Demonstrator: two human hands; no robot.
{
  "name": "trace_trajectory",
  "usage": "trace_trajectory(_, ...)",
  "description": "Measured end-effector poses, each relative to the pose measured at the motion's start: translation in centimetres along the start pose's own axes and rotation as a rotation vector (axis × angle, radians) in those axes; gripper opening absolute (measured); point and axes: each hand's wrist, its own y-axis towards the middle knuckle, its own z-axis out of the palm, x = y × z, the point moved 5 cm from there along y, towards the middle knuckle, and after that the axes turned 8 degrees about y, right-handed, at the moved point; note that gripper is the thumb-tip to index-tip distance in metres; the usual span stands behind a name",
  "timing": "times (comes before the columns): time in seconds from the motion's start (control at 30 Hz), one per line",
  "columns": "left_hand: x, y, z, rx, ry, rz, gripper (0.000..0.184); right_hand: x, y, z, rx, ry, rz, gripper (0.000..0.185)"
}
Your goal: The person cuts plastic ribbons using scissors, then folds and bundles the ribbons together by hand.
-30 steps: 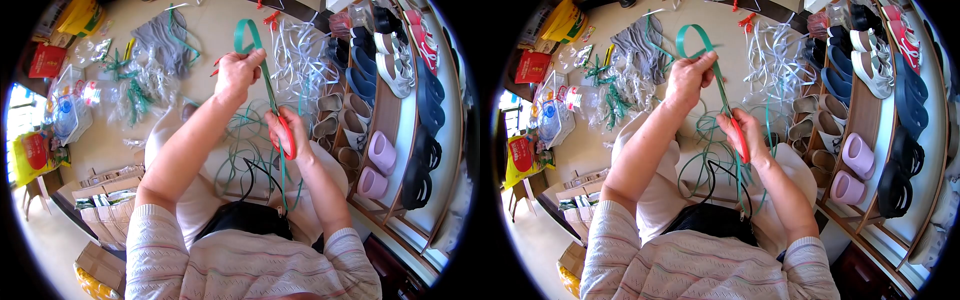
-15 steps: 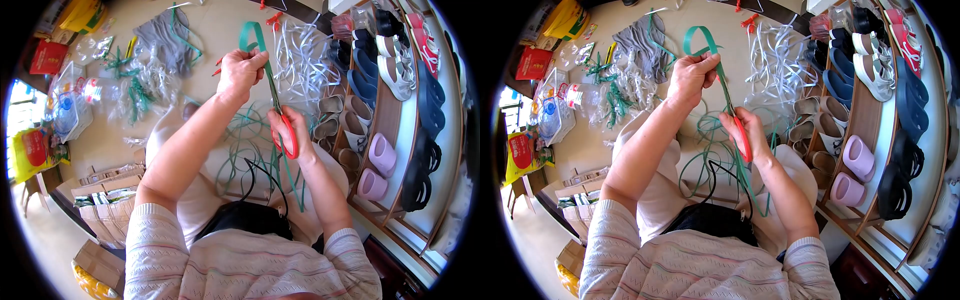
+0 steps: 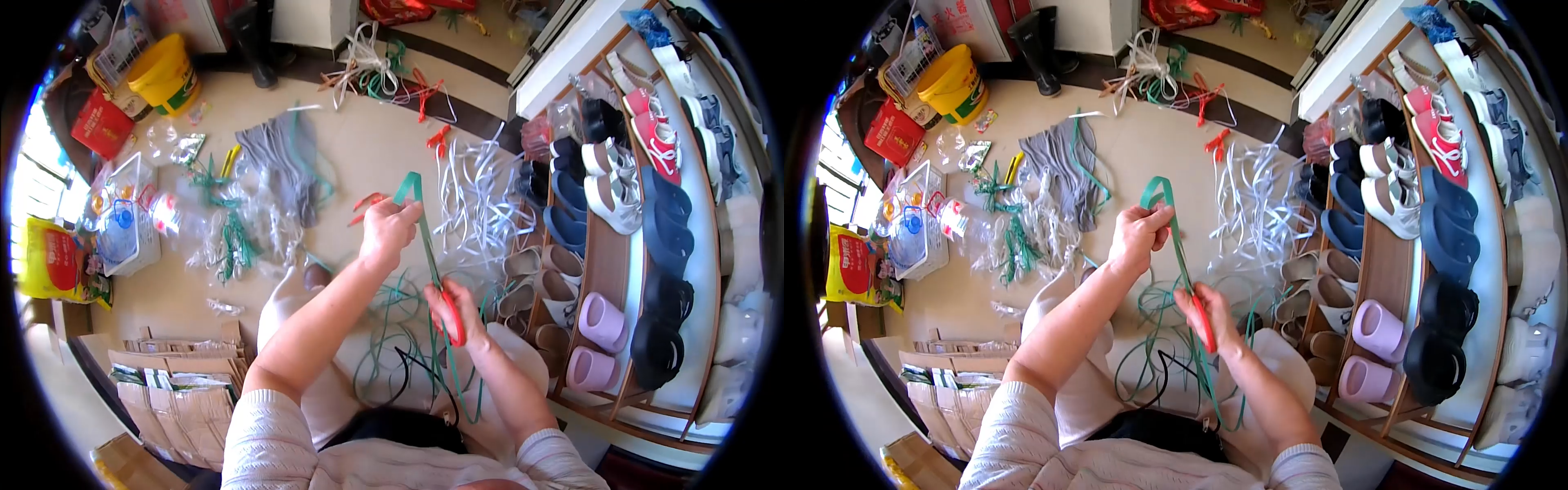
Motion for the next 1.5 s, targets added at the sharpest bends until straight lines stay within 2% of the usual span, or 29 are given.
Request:
trace_trajectory(0.1,0.4,0.6,-0.4,0.003,0.021,0.023,0.015,0.4,-0.3,0.4,-0.02,0.064,-0.068,0.028)
trace_trajectory(0.2,0.7,0.6,-0.4,0.012,0.011,0.042,0.015,0.8,-0.2,0.6,-0.014,0.019,-0.142,0.028)
trace_trajectory(0.3,0.8,-0.1,0.2,0.046,0.054,0.083,0.013,1.0,0.4,0.7,0.047,0.115,-0.12,0.028)
trace_trajectory(0.6,1.0,0.1,0.2,0.077,0.047,0.032,0.012,0.1,0.1,0.2,0.045,0.126,-0.024,0.023)
trace_trajectory(0.67,0.3,-0.1,0.1,0.0,0.11,0.035,0.013,0.3,-0.2,0.3,-0.001,0.057,-0.024,0.023)
trace_trajectory(0.7,0.2,0.2,-0.2,0.002,0.105,0.058,0.021,0.1,-0.3,0.3,-0.004,0.058,-0.004,0.024)
trace_trajectory(0.8,0.0,0.3,-0.3,0.011,0.12,0.031,0.021,0.0,-0.3,0.2,0.01,0.031,-0.038,0.023)
trace_trajectory(0.9,-0.2,0.0,-0.1,0.023,0.073,0.014,0.014,0.8,-0.4,0.5,-0.007,0.07,-0.08,0.033)
trace_trajectory(1.0,-0.1,-0.3,0.3,0.028,0.06,0.024,0.014,0.2,-0.1,-0.1,0.049,0.0,-0.017,0.025)
trace_trajectory(1.5,0.5,-1.2,1.0,0.017,0.025,0.062,0.009,1.0,0.5,0.1,0.027,0.083,-0.074,0.032)
